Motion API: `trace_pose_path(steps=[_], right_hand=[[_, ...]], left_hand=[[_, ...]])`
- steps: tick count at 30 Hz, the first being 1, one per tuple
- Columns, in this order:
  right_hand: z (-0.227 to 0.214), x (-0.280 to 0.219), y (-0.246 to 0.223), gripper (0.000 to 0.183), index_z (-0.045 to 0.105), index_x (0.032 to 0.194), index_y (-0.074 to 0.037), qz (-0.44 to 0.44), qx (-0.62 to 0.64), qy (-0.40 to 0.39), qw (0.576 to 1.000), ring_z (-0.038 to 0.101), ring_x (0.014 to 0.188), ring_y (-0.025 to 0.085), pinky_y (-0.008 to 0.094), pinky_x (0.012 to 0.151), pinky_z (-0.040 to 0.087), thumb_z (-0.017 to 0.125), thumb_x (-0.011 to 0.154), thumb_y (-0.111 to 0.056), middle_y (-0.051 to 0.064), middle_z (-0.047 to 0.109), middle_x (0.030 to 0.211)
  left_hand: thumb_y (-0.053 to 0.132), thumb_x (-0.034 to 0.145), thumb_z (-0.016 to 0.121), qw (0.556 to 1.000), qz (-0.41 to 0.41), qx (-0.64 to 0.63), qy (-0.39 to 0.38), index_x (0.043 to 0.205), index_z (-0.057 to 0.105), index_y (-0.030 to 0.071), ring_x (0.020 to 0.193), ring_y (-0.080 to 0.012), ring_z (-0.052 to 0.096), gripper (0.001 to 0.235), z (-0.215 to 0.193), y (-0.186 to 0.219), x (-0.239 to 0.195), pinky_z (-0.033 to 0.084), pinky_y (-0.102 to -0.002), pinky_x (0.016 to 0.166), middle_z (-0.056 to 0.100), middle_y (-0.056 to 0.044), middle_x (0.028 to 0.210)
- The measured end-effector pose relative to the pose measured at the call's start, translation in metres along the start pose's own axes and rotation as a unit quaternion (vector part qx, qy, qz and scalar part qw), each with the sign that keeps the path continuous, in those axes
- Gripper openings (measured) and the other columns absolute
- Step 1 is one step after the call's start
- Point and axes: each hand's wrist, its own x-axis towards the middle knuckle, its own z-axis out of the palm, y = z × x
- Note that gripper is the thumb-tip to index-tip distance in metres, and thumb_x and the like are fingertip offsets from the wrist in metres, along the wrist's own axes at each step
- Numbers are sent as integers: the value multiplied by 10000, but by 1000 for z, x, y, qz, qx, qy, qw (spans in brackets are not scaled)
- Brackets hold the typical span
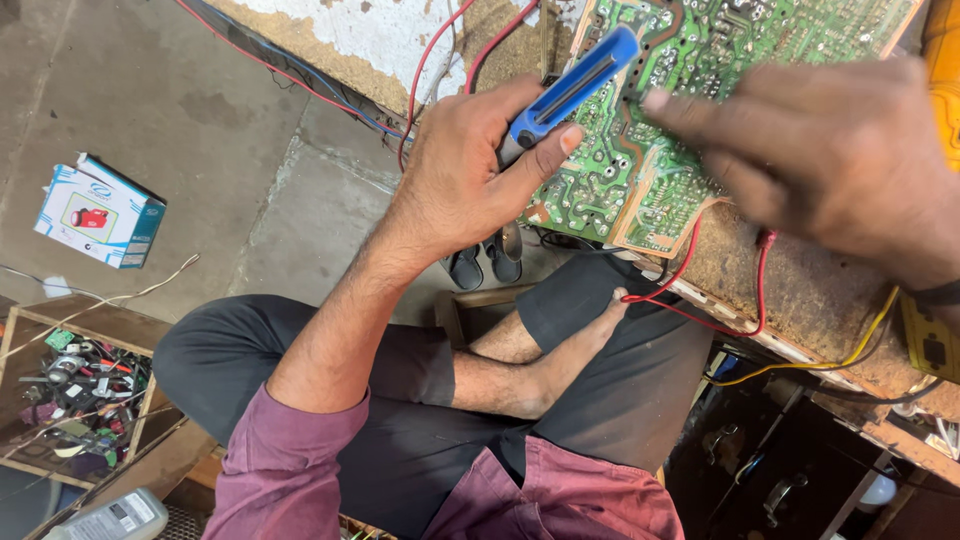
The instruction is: The person uses a hot air gun and a screwdriver to work on a green circuit board, heating and scraping solder joints. They hold the board steady with one hand while applying heat and manipulating components with the other.
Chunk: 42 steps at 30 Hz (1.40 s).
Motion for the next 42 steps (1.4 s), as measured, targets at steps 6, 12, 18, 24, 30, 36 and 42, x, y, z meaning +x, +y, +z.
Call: trace_pose_path(steps=[6, 12, 18, 24, 30, 36, 42], right_hand=[[-11, 5, -8, 339, 772, 1244, -131, 4, 13, 7, 1000, 504, 504, 165, 340, 471, 423, 728, 908, -133, 33, 516, 649], [-6, 2, -4, 409, 770, 1293, -173, -23, -6, -26, 999, 524, 502, 166, 351, 480, 442, 731, 888, -125, 21, 479, 637], [-3, 0, -5, 407, 726, 1289, -169, -31, 49, -6, 998, 552, 536, 212, 383, 512, 463, 710, 883, -134, 42, 478, 668], [-3, 1, -6, 439, 735, 1305, -169, -30, 41, -26, 998, 540, 510, 199, 377, 488, 454, 727, 866, -151, 32, 472, 648], [2, 2, -7, 493, 758, 1276, -180, -77, 97, -50, 991, 491, 435, 179, 383, 426, 434, 729, 794, -82, 16, 444, 575], [1, 4, -4, 513, 764, 1245, -160, -94, 133, -53, 985, 492, 412, 175, 378, 385, 418, 740, 737, -89, 23, 451, 556], [-2, 4, -3, 473, 770, 1188, -163, -69, 150, -55, 985, 488, 388, 184, 386, 367, 406, 745, 722, -81, 17, 459, 519]], left_hand=[[376, 1046, 684, 1000, -23, 9, -2, 978, 663, 84, 576, -224, 622, 300, -1, 1, 0, 451, -376, 568, 563, -61, 640], [382, 1052, 681, 1000, -15, 20, 4, 979, 656, 80, 587, -252, 619, 312, -1, 1, 0, 448, -387, 575, 555, -77, 651], [390, 1068, 676, 1000, 3, 20, 8, 972, 630, 75, 618, -255, 636, 333, -1, 0, 0, 456, -389, 590, 562, -73, 676], [392, 1052, 675, 1000, -2, 13, 12, 1000, 659, 80, 594, -250, 628, 317, -1, 1, 0, 447, -387, 567, 573, -75, 683], [397, 1053, 681, 1000, 0, 8, 20, 982, 653, 79, 593, -232, 632, 327, 0, 0, -1, 458, -375, 570, 569, -67, 674], [395, 1044, 684, 1000, -3, 10, 16, 968, 652, 75, 567, -223, 617, 330, 0, -1, 0, 448, -381, 553, 561, -67, 660], [401, 1054, 677, 1000, -1, 4, 22, 969, 645, 79, 589, -227, 624, 335, 0, 0, -1, 456, -381, 568, 564, -66, 669]])
